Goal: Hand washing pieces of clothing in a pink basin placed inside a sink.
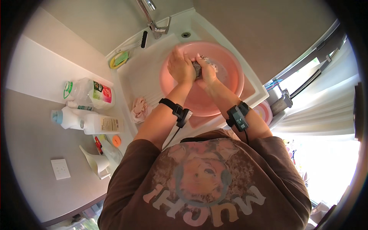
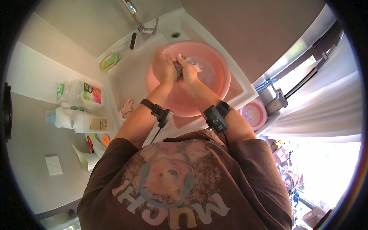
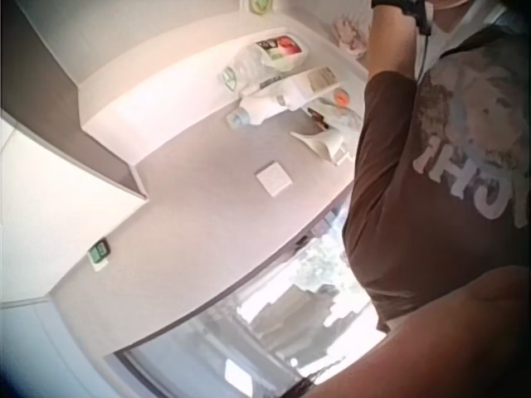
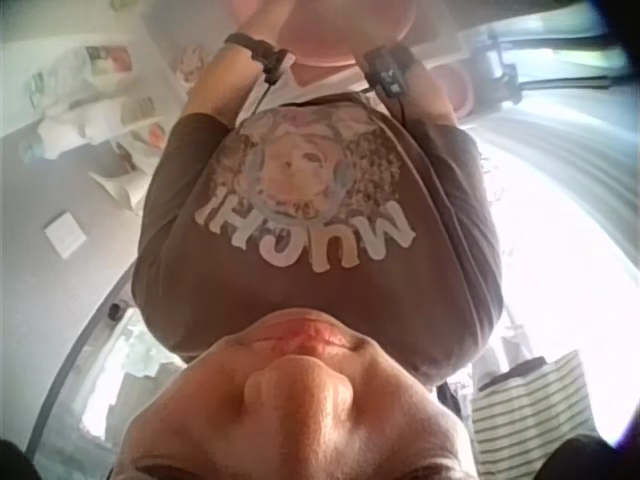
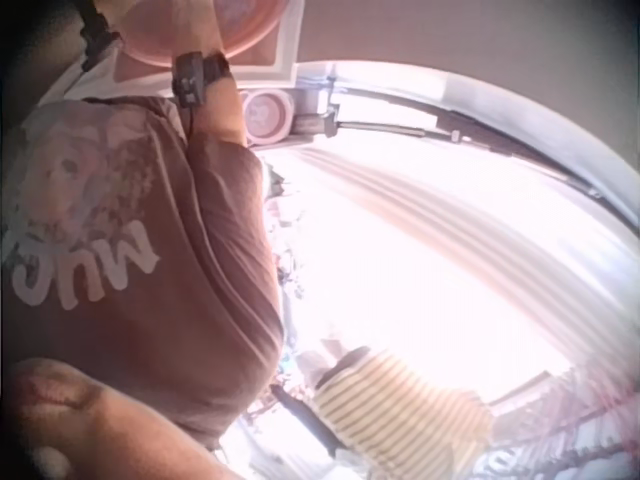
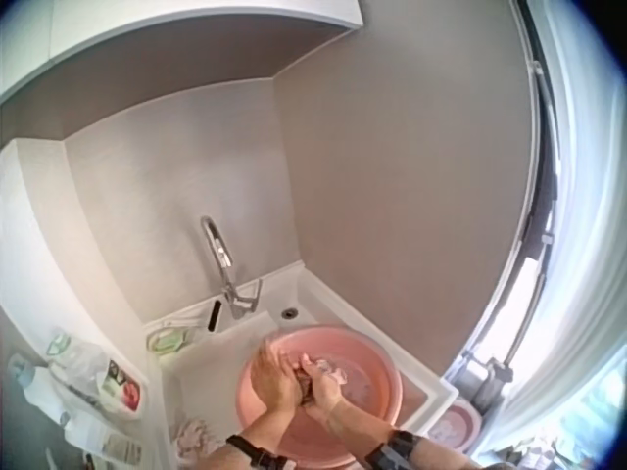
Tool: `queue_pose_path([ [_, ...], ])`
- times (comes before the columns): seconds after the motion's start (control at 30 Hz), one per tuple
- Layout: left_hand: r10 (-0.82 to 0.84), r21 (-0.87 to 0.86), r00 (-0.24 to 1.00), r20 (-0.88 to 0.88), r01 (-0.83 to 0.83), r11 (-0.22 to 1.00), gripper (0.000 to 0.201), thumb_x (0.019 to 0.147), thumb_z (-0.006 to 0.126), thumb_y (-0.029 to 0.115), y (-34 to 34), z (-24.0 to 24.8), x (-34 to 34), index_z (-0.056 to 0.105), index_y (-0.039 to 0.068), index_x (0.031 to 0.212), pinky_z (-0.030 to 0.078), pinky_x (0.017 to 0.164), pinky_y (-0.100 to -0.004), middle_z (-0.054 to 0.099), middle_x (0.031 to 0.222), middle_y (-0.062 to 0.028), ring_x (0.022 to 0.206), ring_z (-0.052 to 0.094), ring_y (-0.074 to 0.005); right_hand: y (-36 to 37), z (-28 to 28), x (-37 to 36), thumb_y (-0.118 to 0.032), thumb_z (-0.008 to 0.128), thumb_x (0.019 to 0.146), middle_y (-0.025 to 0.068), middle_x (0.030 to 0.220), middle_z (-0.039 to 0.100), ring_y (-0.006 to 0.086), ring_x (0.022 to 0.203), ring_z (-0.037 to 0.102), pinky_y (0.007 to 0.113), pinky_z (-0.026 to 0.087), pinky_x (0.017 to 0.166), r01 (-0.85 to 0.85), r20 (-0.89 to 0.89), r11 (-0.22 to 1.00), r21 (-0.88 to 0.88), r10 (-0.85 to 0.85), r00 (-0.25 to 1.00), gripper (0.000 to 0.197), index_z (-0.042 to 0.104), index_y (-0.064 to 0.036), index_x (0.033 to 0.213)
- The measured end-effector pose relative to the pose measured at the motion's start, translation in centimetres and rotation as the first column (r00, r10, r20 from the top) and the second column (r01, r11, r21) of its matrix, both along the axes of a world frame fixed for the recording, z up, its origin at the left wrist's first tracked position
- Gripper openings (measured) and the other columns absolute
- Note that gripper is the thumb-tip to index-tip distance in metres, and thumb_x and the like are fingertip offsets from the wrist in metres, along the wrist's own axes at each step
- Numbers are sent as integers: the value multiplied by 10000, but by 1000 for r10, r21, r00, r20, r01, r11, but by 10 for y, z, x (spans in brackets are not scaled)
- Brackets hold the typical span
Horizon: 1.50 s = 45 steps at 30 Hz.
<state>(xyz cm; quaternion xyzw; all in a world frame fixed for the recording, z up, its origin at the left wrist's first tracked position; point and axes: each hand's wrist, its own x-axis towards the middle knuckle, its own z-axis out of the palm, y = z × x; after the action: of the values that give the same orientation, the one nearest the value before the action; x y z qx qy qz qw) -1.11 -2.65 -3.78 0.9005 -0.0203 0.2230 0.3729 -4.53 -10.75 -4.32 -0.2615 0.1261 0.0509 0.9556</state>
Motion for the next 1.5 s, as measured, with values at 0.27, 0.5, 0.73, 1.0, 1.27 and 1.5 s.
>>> queue_pose_path([
  [0.27, -425, -822, 855, -296, -2, 569, 476, 1013, 321, 392, -12, -11, -10, 627, 44, 1124, 451, 725, -278, 607, 808, -31, 754, 557, -148, -1, 8, 9, -285, 531, 949, 36, 637, 467, 183, 601, 477, 350, 425, 566, 101, -207, 993, 55, -88, 974, 318, 441, -105, 703],
  [0.5, -572, -804, 663, -484, -79, 589, 392, 1002, 361, 399, -5, 4, -17, 603, 106, 908, 431, 651, -270, 493, 689, 37, 697, 492, -91, -7, 25, -4, -287, 530, 924, -36, 557, 413, 138, 471, 377, 317, 324, 431, -69, -254, 962, -265, -1, 967, 282, 450, -193, 670],
  [0.73, -709, -811, 394, -585, -308, 498, 615, 928, 393, 622, 11, -1, -2, 473, 121, 1275, 464, 929, -546, 551, 1182, -154, 1122, 565, -302, -14, -4, 10, -311, 475, 924, 78, 669, 561, 215, 558, 542, 381, 442, 488, 68, -148, 953, -295, -115, 982, 289, 564, -93, 755],
  [1.0, -829, -881, 385, -406, -406, 243, 532, 900, 569, 463, 38, -36, 10, 448, 129, 1296, 436, 935, -573, 526, 1241, -121, 1131, 547, -302, -42, -14, 7, -360, 542, 892, 115, 982, 650, 195, 813, 638, 338, 498, 662, -193, -246, 517, -834, -34, 969, 359, 635, -23, 972],
  [1.27, -394, -730, 873, -287, 66, 680, 174, 812, 641, 160, 63, -47, 21, 621, 66, 956, 463, 704, -340, 616, 968, -45, 937, 606, -192, -88, -80, -3, -279, 603, 830, 73, 867, 704, 241, 831, 672, 377, 516, 714, -278, -285, 258, -925, 9, 958, 349, 642, -100, 1126],
  [1.5, -377, -133, 849, -371, 353, 926, 303, 805, 621, 191, 69, -51, 36, 649, 35, 1064, 477, 763, -365, 650, 1003, -115, 940, 622, -242, -84, -67, -10, -172, 566, 811, 170, 1155, 635, 339, 1059, 605, 390, 487, 906, -43, -49, -380, -924, 4, 999, 412, 590, -103, 1217],
])
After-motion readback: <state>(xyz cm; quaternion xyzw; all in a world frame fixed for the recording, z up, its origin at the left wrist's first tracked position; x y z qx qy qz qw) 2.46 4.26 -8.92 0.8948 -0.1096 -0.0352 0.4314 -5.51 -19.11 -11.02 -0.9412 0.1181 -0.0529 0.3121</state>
